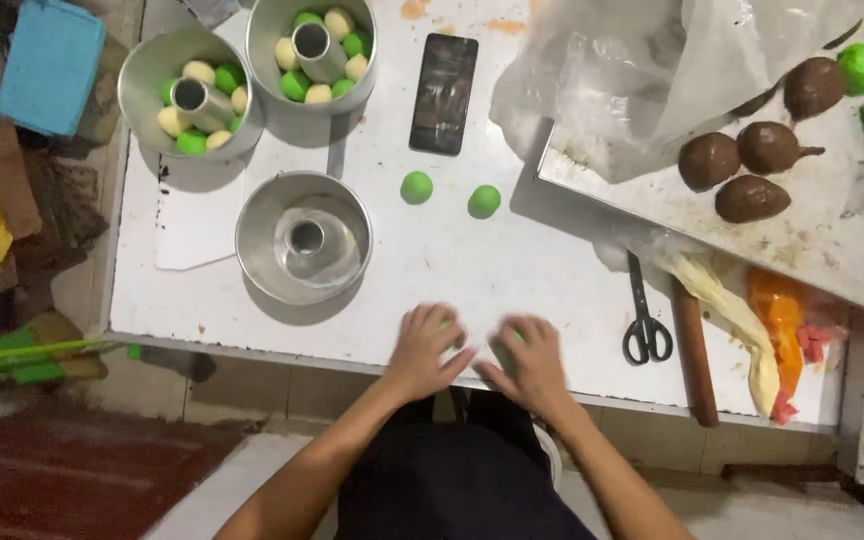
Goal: Shaping small portions of green and white dough into balls and arranging them in circular cake tins.
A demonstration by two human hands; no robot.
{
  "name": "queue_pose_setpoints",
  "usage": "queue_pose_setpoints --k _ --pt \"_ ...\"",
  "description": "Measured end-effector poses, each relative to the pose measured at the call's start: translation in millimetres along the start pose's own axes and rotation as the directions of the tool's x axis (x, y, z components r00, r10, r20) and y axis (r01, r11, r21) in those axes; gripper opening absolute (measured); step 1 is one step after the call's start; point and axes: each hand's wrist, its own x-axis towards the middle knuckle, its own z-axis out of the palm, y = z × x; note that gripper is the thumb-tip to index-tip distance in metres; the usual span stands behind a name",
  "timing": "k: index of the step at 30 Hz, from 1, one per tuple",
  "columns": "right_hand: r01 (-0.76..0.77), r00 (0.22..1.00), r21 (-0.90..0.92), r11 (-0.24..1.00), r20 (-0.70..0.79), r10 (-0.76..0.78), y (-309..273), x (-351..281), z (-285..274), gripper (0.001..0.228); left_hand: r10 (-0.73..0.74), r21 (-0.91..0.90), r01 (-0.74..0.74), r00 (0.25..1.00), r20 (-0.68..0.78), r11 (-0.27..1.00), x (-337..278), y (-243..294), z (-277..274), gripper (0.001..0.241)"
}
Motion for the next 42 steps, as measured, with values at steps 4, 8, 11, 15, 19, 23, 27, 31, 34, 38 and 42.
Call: queue_pose_setpoints --k 4,8,11,15,19,23,27,31,34,38,42 --pt "-0.238 0.971 -0.040 0.971 0.014 0.238 41 9 -21 0.039 -0.022 0.175 -0.006 0.987 0.158 0.985 4 -48 -6 0.023" --pt "-0.175 0.970 -0.075 0.982 -0.181 0.160 9 33 18 0.031 0.132 0.259 -0.105 0.987 -0.090 0.960 36 -25 23 0.018" --pt "-0.131 0.989 0.001 0.991 -0.072 0.131 15 -10 -3 0.020 0.107 0.176 -0.106 0.994 0.001 0.979 -6 -45 5 0.019" --pt "-0.239 0.932 -0.185 0.953 -0.320 0.171 65 34 -11 0.028 0.094 0.287 -0.082 0.995 -0.030 0.954 43 -58 -22 0.030" --pt "-0.281 0.944 0.074 0.957 -0.158 0.289 -8 49 -2 0.014 0.029 0.208 -0.014 0.997 -0.067 0.978 40 -21 29 0.017" --pt "-0.217 0.968 0.001 0.976 -0.125 0.215 47 4 -16 0.020 0.119 0.264 -0.106 0.992 -0.034 0.959 15 -62 8 0.021" --pt "-0.304 0.926 -0.027 0.952 -0.242 0.289 18 77 -17 0.011 0.116 0.242 -0.081 0.984 -0.137 0.967 80 -28 19 0.017" --pt "-0.083 0.992 0.016 0.996 -0.093 0.084 13 11 -4 0.007 0.114 0.144 -0.108 0.993 -0.034 0.984 21 -27 16 0.018" --pt "-0.252 0.966 -0.078 0.965 -0.072 0.246 42 9 -12 0.024 0.102 0.207 -0.114 0.993 0.068 0.972 24 -55 4 0.019" --pt "-0.219 0.965 -0.133 0.967 -0.173 0.195 19 34 6 0.018 0.094 0.203 -0.095 0.995 0.013 0.975 44 -29 -10 0.024" --pt "-0.178 0.982 -0.092 0.980 -0.078 0.171 -6 29 -45 0.049 -0.040 0.061 0.035 0.996 0.086 0.998 11 -28 -33 0.021"
